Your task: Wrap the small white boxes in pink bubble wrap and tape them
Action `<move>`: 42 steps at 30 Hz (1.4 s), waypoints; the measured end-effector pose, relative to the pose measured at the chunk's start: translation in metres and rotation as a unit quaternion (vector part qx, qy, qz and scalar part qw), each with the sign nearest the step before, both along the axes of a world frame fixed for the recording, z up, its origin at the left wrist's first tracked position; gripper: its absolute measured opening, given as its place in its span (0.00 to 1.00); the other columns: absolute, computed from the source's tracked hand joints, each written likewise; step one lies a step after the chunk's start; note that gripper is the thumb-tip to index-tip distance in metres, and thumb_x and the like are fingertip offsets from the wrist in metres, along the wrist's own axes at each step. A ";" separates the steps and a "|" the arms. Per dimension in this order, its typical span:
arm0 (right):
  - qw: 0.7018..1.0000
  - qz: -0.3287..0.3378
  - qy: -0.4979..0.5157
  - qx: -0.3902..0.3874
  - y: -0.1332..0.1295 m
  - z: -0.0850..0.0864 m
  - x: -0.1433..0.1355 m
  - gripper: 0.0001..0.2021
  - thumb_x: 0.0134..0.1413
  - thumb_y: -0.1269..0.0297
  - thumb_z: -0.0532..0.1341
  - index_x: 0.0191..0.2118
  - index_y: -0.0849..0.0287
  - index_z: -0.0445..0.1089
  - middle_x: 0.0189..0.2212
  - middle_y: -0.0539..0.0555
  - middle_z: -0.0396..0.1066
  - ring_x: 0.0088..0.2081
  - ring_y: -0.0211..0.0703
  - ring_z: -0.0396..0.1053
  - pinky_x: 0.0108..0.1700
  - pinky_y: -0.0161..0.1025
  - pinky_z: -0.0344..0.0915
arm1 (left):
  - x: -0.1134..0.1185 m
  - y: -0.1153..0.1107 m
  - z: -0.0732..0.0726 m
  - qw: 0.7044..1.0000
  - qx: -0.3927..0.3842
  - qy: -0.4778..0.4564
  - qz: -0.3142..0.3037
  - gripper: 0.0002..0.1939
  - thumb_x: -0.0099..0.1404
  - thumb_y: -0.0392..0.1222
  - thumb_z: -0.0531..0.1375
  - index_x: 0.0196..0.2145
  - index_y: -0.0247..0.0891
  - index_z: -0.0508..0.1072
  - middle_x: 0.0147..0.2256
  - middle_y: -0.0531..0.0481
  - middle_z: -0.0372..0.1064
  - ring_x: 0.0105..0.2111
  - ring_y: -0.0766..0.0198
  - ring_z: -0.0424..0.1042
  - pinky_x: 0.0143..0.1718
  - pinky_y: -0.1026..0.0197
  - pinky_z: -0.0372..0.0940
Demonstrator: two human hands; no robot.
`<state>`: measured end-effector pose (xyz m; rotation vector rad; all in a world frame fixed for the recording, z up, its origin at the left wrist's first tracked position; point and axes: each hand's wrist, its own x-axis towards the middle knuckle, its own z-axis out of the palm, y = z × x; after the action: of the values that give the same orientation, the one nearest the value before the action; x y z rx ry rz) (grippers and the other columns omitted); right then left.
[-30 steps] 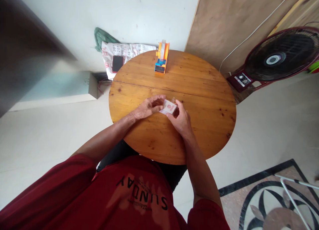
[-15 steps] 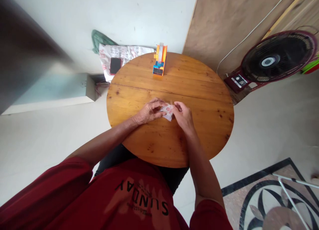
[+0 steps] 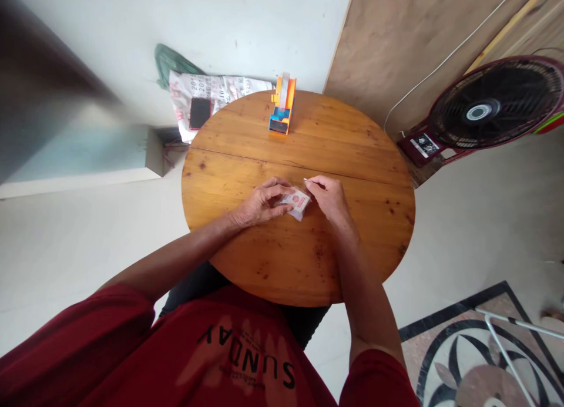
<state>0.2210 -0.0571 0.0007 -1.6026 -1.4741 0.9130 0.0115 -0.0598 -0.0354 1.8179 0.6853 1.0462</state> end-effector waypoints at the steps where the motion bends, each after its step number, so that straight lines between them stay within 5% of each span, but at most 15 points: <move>1: 1.000 -0.005 0.014 -0.008 0.000 0.001 0.000 0.10 0.50 0.54 0.65 0.29 0.55 0.76 0.24 0.50 0.74 0.27 0.43 0.69 0.32 0.42 0.67 | 0.000 0.000 0.000 1.000 0.014 0.005 0.003 0.18 0.62 0.47 0.67 0.47 0.37 0.77 0.50 0.38 0.67 0.48 0.56 0.71 0.49 0.53 0.69; 9: 0.997 -0.031 0.073 -0.018 0.000 0.008 -0.002 0.04 0.48 0.62 0.64 0.28 0.54 0.75 0.25 0.48 0.74 0.27 0.39 0.68 0.30 0.38 0.64 | 0.001 0.003 -0.008 0.992 0.118 0.016 0.031 0.17 0.64 0.48 0.66 0.48 0.37 0.75 0.49 0.40 0.68 0.47 0.58 0.73 0.45 0.57 0.71; 27: 0.985 0.136 -0.080 0.072 -0.020 0.026 0.002 0.07 0.58 0.66 0.60 0.32 0.55 0.76 0.29 0.49 0.77 0.32 0.42 0.72 0.37 0.39 0.66 | 0.003 0.005 -0.004 0.988 0.147 0.035 0.033 0.16 0.65 0.49 0.65 0.47 0.38 0.76 0.44 0.41 0.70 0.44 0.58 0.73 0.42 0.57 0.71; 38: 0.865 0.224 -0.406 0.189 -0.048 0.045 -0.009 0.14 0.60 0.73 0.55 0.42 0.57 0.77 0.43 0.58 0.78 0.48 0.54 0.73 0.52 0.51 0.64 | 0.003 0.006 -0.008 0.988 0.143 0.023 0.043 0.18 0.65 0.52 0.65 0.44 0.36 0.76 0.42 0.42 0.70 0.42 0.60 0.72 0.41 0.58 0.70; 42: 0.905 0.193 -0.298 0.234 -0.050 0.052 0.001 0.12 0.61 0.69 0.57 0.41 0.54 0.78 0.53 0.57 0.74 0.55 0.55 0.70 0.58 0.55 0.63 | 0.003 0.006 -0.009 0.988 0.145 0.022 0.042 0.17 0.65 0.51 0.65 0.45 0.37 0.76 0.44 0.41 0.70 0.45 0.59 0.72 0.43 0.56 0.71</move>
<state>0.2216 -0.1071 0.0529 -1.2924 -2.2885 0.2033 0.0145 -0.0543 -0.0444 2.0799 0.6685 1.2161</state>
